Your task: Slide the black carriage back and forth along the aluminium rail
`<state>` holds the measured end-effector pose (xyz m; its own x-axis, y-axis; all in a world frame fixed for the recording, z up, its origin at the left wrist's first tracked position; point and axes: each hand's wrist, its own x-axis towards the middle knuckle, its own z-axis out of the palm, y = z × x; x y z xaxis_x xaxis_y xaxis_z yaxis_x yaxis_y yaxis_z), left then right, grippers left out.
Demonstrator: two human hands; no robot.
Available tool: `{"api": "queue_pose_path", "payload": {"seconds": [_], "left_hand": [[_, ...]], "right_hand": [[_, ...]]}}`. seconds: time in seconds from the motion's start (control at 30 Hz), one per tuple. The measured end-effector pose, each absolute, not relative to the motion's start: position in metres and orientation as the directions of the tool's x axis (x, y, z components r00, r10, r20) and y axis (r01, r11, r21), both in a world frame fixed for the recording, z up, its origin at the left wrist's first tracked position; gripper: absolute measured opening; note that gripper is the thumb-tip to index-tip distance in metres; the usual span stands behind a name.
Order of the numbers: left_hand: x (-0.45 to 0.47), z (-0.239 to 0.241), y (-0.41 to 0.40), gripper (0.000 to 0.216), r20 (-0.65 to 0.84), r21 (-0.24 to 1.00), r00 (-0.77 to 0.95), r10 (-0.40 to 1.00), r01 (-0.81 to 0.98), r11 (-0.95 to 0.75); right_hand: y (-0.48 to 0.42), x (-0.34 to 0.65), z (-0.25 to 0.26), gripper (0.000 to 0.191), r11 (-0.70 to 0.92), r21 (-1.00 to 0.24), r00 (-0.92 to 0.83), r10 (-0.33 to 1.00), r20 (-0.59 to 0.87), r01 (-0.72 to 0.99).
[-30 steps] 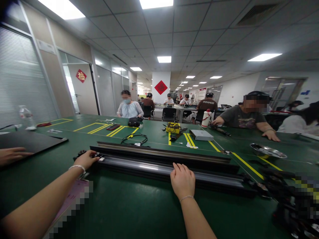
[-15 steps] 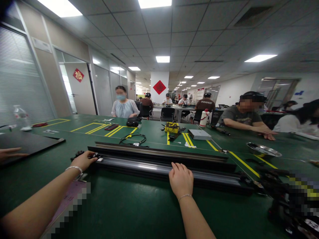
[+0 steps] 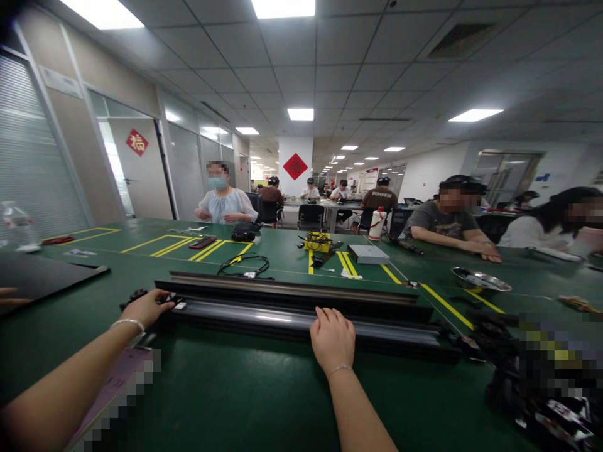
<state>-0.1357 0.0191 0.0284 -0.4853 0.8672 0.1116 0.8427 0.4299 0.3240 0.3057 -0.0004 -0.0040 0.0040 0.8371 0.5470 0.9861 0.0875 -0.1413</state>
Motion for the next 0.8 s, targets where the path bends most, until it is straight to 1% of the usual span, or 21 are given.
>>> {"api": "queue_pose_path", "payload": {"seconds": [0.23, 0.43, 0.6, 0.8], "left_hand": [[-0.137, 0.027, 0.022, 0.041, 0.110, 0.315, -0.480, 0.870, 0.847, 0.428], [-0.135, 0.030, 0.020, 0.043, 0.083, 0.288, -0.480, 0.873, 0.851, 0.440], [-0.135, 0.027, 0.021, 0.045, 0.090, 0.265, -0.478, 0.874, 0.857, 0.442], [-0.142, 0.019, 0.028, 0.042, 0.096, 0.286, -0.464, 0.881, 0.860, 0.421]], "right_hand": [[-0.002, 0.305, -0.002, 0.038, 0.095, -0.165, 0.011, 0.837, 0.546, 0.982], [-0.002, 0.304, -0.002, 0.038, 0.097, -0.181, 0.018, 0.836, 0.548, 0.979], [-0.002, 0.304, -0.002, 0.037, 0.099, -0.178, 0.016, 0.832, 0.555, 0.979], [-0.002, 0.304, -0.003, 0.038, 0.094, -0.176, 0.019, 0.833, 0.553, 0.980]]}}
